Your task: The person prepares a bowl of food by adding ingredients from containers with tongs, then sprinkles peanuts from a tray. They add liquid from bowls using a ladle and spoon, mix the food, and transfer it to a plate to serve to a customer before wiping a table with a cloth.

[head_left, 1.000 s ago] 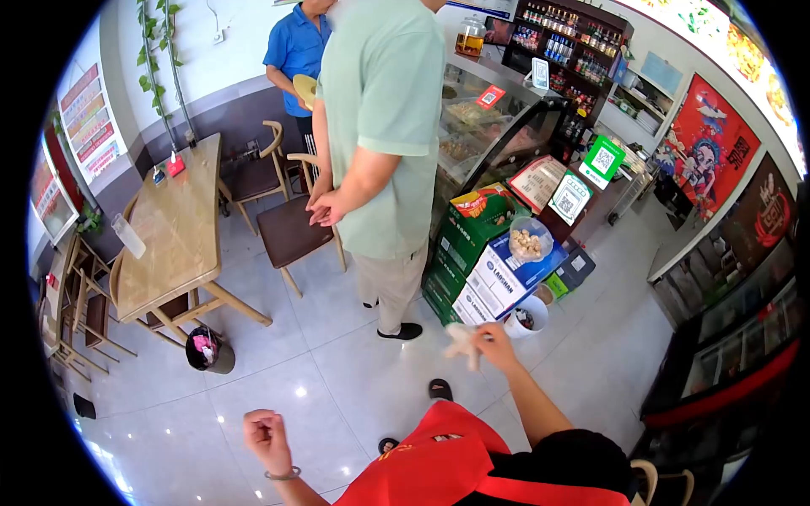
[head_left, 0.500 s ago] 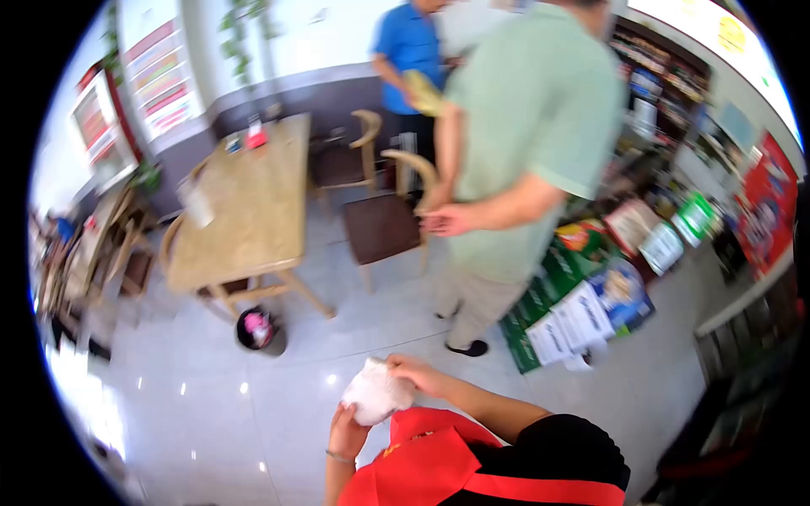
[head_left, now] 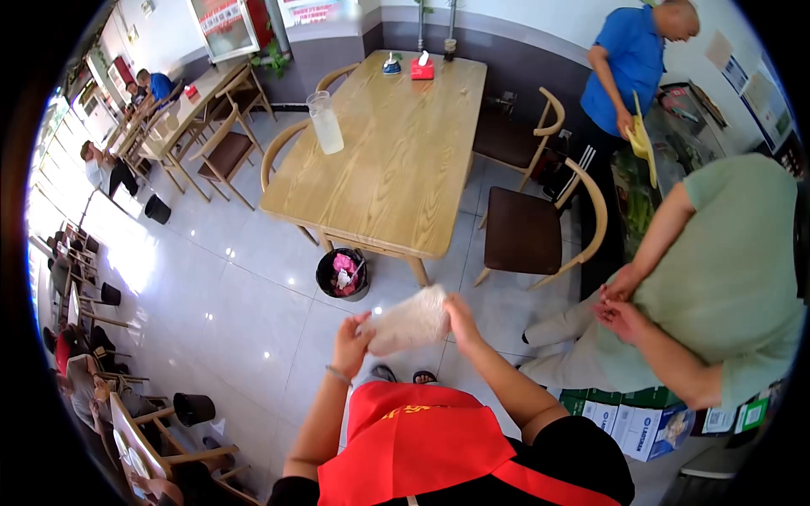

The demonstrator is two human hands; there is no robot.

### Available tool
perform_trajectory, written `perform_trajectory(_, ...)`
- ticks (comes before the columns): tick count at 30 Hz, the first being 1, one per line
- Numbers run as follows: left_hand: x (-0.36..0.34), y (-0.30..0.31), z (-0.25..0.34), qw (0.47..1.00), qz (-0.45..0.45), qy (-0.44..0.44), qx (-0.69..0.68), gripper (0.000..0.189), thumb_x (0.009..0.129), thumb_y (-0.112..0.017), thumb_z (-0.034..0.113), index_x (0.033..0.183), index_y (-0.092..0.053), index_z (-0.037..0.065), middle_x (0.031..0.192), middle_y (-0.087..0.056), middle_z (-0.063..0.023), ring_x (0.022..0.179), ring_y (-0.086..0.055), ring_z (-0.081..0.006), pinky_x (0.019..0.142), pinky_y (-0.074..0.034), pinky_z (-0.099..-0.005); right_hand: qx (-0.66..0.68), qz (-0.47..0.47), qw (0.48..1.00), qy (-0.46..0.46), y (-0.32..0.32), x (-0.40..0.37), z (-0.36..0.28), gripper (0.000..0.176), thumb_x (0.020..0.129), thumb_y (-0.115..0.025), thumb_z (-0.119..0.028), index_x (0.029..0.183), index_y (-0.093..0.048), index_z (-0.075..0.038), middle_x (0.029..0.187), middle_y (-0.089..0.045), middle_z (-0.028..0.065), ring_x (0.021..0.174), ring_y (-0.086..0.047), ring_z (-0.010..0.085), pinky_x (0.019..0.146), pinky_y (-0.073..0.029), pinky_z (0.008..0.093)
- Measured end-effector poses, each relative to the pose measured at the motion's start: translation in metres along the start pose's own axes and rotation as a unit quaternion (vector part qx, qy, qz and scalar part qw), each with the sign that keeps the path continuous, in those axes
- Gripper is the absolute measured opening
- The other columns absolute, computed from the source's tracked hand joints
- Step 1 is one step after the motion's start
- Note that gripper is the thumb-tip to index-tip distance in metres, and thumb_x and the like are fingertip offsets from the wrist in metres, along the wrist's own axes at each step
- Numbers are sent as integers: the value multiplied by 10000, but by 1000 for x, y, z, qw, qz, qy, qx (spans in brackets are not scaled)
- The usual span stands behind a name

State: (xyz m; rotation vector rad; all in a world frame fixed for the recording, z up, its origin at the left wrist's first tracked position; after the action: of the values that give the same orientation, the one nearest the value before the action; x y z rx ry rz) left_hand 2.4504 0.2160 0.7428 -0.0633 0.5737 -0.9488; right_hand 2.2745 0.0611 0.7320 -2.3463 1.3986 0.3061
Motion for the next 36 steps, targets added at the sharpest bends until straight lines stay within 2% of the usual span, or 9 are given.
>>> perform_trajectory(4, 88, -24, 84, 969, -52, -223, 97, 628, 709, -533, -142, 1263, -308, 47, 1339, -302, -97, 1187, -363, -224, 880, -399, -303, 34, 46, 990, 127, -16, 51, -70, 161, 838, -475, -175, 921, -437, -42, 794, -475, 22, 708, -455, 94, 665, -412, 252)
perform_trajectory(8, 180, -14, 101, 972, -57, -217, 69, 689, 729, -541, -101, 1323, -231, 60, 1368, -246, -87, 1201, -346, -246, 860, -409, -297, 50, 132, 978, 156, -3, 140, -22, 315, 835, -508, -216, 1053, -419, -7, 967, -496, 103, 904, -483, 146, 797, -387, 249)
perform_trajectory(11, 240, 22, 86, 997, -8, -74, 18, 650, 759, -497, -30, 1332, -202, 48, 1376, -225, -103, 1182, -377, -259, 805, -433, -279, -254, 274, 914, 159, -11, 185, 19, 557, 791, -574, -288, 1204, -366, 22, 1224, -392, 214, 1143, -395, 249, 940, -314, 311)
perform_trajectory(12, 257, 43, 82, 999, -1, 26, 45, 636, 754, -505, -18, 1323, -226, 40, 1331, -296, -129, 1140, -416, -248, 819, -430, -283, -386, 241, 874, 173, -23, 193, 20, 663, 758, -596, -345, 1261, -325, -8, 1293, -319, 219, 1200, -317, 304, 972, -268, 378)
perform_trajectory(16, 346, 145, 53, 949, 195, -126, 214, 592, 735, -541, -23, 1271, -293, 7, 1267, -351, -138, 1097, -424, -238, 876, -397, -334, -672, 145, 707, 167, -95, 240, -23, 756, 691, -613, -470, 1313, -335, -142, 1378, -254, 164, 1256, -184, 421, 978, -182, 565)
perform_trajectory(22, 415, 158, 116, 929, 260, -134, 226, 494, 749, -470, -35, 1222, -335, 15, 1217, -387, -100, 1114, -394, -232, 862, -377, -351, -704, 92, 683, 173, -91, 330, -18, 559, 736, -584, -413, 1246, -449, -230, 1366, -294, 133, 1264, -190, 401, 975, -179, 588)
perform_trajectory(26, 439, 136, 126, 898, 197, -189, 346, 468, 732, -479, -41, 1186, -383, 24, 1185, -420, -118, 1104, -407, -257, 883, -361, -366, -648, 82, 731, 198, -51, 385, -15, 450, 796, -539, -303, 1221, -478, -167, 1289, -400, 162, 1226, -302, 364, 991, -209, 537)
perform_trajectory(32, 464, 81, 129, 828, 122, -259, 483, 405, 712, -474, -54, 1107, -429, 23, 1154, -453, -156, 1102, -405, -333, 917, -325, -429, -347, 354, 848, 186, 25, 570, -60, 243, 864, -443, -186, 955, -542, 16, 986, -559, 222, 936, -497, 403, 842, -395, 430)
perform_trajectory(36, 477, 68, 114, 693, 98, -292, 652, 297, 716, -455, -20, 1008, -430, 30, 1164, -455, -181, 1101, -403, -389, 916, -308, -492, -330, 92, 920, 190, -74, 641, -83, 295, 807, -521, -225, 1052, -542, -61, 1160, -495, 133, 1135, -374, 339, 929, -309, 471)
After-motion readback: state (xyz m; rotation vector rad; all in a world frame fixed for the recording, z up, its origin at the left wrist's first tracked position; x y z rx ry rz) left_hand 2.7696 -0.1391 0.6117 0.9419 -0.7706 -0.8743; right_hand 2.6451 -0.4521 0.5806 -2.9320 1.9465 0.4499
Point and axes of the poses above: each hand's wrist, its own x-axis towards the middle knuckle, its own y-axis out of the back of the hand, z = x × y, the point moved 3 cm from there along x, towards the middle knuckle
